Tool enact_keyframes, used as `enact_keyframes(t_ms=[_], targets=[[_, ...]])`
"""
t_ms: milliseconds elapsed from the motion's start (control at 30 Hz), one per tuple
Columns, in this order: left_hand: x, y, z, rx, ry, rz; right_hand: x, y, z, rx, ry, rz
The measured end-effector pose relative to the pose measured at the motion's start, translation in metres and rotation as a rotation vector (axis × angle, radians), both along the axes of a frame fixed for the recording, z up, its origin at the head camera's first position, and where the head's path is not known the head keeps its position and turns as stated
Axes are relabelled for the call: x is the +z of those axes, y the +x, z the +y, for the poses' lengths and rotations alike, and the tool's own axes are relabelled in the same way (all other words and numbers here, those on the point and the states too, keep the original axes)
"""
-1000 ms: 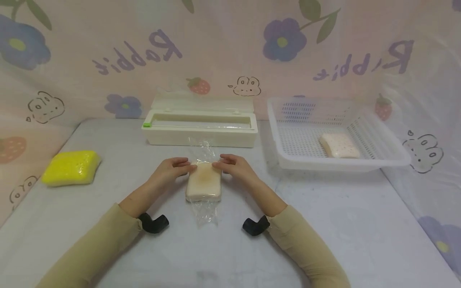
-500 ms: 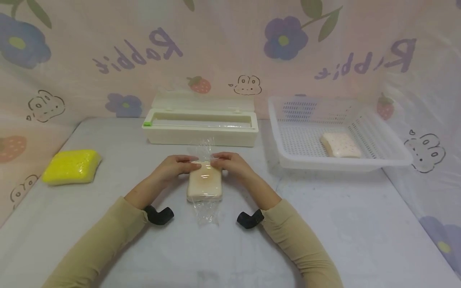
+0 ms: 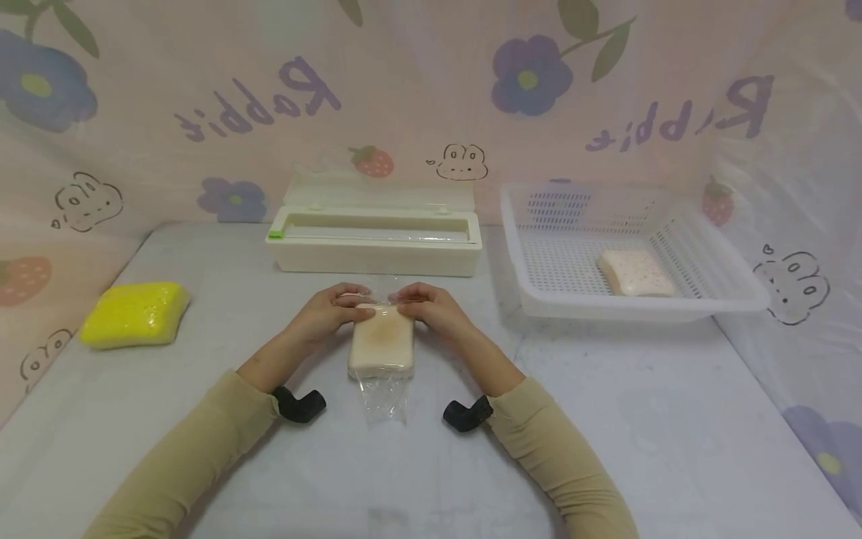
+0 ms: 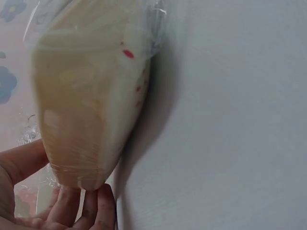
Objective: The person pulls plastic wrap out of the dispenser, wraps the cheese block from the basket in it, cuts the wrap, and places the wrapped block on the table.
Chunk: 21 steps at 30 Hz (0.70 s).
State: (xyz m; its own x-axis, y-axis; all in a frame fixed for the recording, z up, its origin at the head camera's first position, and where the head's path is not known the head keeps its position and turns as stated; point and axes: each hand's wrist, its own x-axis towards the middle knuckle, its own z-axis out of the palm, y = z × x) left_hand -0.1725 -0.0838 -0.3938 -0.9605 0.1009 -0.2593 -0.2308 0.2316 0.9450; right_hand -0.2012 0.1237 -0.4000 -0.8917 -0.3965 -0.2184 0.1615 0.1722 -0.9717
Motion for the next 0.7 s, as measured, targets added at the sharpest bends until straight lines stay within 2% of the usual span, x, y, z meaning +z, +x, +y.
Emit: enact_keyframes(t_ms=[133, 267, 400, 500, 600, 700], targets=[[-0.001, 0.002, 0.0, -0.011, -0.012, 0.045, -0.002, 0.001, 0.001, 0.027, -0.036, 0.052], [0.001, 0.007, -0.001, -0.03, -0.073, 0.145, -0.003, 0.003, 0.004, 0.051, -0.055, 0.148], [0.005, 0.014, -0.004, -0.081, -0.076, 0.257, -0.001, 0.006, 0.008, 0.061, -0.035, 0.231], [0.009, 0.02, -0.005, -0.119, -0.095, 0.31, 0.001, 0.008, 0.01, 0.103, -0.043, 0.289], [0.011, 0.026, -0.008, -0.16, -0.177, 0.351, 0.002, 0.011, 0.013, 0.172, -0.062, 0.364], [0.012, 0.035, -0.012, -0.235, -0.278, 0.454, 0.003, 0.014, 0.018, 0.252, -0.021, 0.468]])
